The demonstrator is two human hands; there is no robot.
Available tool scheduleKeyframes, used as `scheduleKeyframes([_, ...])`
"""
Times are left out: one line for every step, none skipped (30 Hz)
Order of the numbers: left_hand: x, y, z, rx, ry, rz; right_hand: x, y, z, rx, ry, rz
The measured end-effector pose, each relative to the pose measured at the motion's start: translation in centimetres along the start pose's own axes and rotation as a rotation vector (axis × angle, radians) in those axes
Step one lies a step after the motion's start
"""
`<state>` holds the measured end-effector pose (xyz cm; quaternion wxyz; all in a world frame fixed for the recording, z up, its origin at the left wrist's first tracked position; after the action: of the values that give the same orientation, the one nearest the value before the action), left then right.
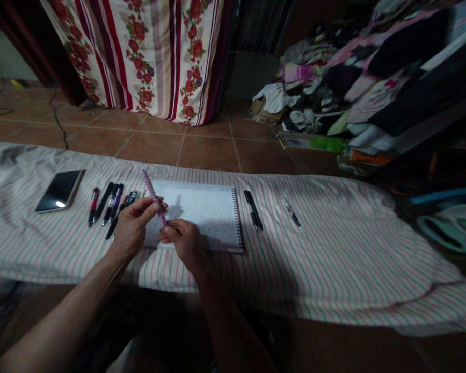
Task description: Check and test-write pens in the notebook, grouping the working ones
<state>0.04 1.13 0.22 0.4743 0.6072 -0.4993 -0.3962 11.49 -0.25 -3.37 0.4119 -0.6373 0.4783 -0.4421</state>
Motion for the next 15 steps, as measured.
scheduleKeyframes([0.01, 0.01, -0.02, 0.001, 0.005, 0.000, -0.02, 0.04, 0.00, -0.002, 0.001, -0.002])
scheduleKeyframes([0.01, 0.02, -0.04, 0.004, 0.009, 0.000, -0.03, 0.08, 0.01, -0.003, 0.001, -0.002])
scheduleKeyframes([0.01, 0.03, -0.06, 0.007, 0.012, -0.001, -0.03, 0.11, 0.01, -0.004, 0.001, -0.001])
scheduleKeyframes([0.01, 0.04, -0.08, 0.010, 0.014, -0.003, -0.03, 0.13, 0.01, -0.005, 0.002, 0.000])
scheduleKeyframes([0.01, 0.04, -0.09, 0.012, 0.014, -0.004, -0.03, 0.14, 0.01, -0.005, 0.003, 0.001])
scheduleKeyframes([0.00, 0.04, -0.10, 0.012, 0.013, -0.006, -0.02, 0.14, 0.00, -0.005, 0.005, 0.001])
scheduleKeyframes([0.00, 0.04, -0.10, 0.013, 0.012, -0.008, -0.01, 0.14, 0.00, -0.005, 0.007, 0.002])
scheduleKeyframes([-0.01, 0.03, -0.10, 0.014, 0.011, -0.010, 0.00, 0.13, -0.01, -0.004, 0.006, 0.004])
scheduleKeyframes([-0.01, 0.01, -0.09, 0.016, 0.010, -0.012, 0.01, 0.12, -0.01, -0.002, 0.006, 0.008])
scheduleKeyframes([-0.01, 0.00, -0.09, 0.019, 0.011, -0.013, 0.01, 0.11, -0.02, 0.002, 0.006, 0.012])
scheduleKeyframes([-0.01, -0.02, -0.08, 0.022, 0.010, -0.012, 0.02, 0.11, -0.02, 0.004, 0.006, 0.017])
scheduleKeyframes([-0.01, -0.04, -0.08, 0.025, 0.009, -0.011, 0.01, 0.11, -0.02, 0.005, 0.008, 0.021])
scheduleKeyframes([0.00, -0.06, -0.07, 0.026, 0.008, -0.007, 0.01, 0.11, -0.03, 0.004, 0.012, 0.023])
scheduleKeyframes([0.00, -0.10, -0.05, 0.026, 0.005, -0.002, 0.02, 0.10, -0.04, 0.002, 0.015, 0.024])
scheduleKeyframes([0.00, -0.14, -0.04, 0.025, -0.002, 0.003, 0.02, 0.08, -0.05, -0.001, 0.019, 0.024])
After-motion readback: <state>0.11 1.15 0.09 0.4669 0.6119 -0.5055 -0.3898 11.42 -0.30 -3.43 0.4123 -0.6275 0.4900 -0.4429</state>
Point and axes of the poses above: each hand's wrist, its own x-axis away from the middle knuckle, its own z-axis out of the back of the hand, y = z × x, the point moved 1 cm from there along -x, towards the middle knuckle, and after that the axes turned 2 degrees about z, right-handed, at the moved point
